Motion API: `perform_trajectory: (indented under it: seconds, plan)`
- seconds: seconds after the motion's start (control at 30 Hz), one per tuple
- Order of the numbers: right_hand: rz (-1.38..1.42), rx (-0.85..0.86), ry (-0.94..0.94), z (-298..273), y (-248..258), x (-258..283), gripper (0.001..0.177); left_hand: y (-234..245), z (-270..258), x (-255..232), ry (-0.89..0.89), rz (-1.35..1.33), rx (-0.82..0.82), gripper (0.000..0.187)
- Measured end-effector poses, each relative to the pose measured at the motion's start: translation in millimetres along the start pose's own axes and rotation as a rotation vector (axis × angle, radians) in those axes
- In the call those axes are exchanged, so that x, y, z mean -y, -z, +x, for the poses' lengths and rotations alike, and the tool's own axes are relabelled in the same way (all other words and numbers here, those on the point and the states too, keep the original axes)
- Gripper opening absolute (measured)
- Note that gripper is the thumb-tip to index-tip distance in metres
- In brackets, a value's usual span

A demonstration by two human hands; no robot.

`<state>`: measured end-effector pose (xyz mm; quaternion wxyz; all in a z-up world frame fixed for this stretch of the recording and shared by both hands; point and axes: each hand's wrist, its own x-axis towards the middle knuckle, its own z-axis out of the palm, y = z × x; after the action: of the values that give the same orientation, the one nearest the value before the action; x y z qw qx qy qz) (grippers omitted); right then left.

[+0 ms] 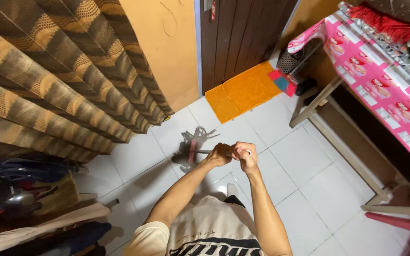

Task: Mopping the tile floor in a room using a manual mop.

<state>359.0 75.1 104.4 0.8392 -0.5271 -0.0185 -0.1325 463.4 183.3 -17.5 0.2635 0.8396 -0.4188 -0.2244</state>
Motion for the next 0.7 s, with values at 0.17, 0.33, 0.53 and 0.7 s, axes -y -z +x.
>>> perform_trajectory:
  seconds: [0.17, 0.33, 0.53, 0.7]
  plan:
    - [0.051, 0.016, -0.037, -4.7, -39.8, -53.5, 0.03, 42.7, -71.7, 22.2, 0.167, -0.174, -0.051, 0.018]
    - [0.026, 0.106, -0.087, -7.2, -69.4, -110.3, 0.022, 56.2, -123.5, 68.3, 0.307, -0.194, -0.108, 0.02]
    - [-0.128, 0.236, -0.144, -4.7, -97.0, -106.8, 0.028, 59.3, -147.7, 89.8, 0.444, -0.161, -0.123, 0.019]
    - [-0.215, 0.28, -0.126, 11.7, -77.6, -74.7, 0.034, 65.3, -125.6, 56.9, 0.444, -0.221, -0.169, 0.018]
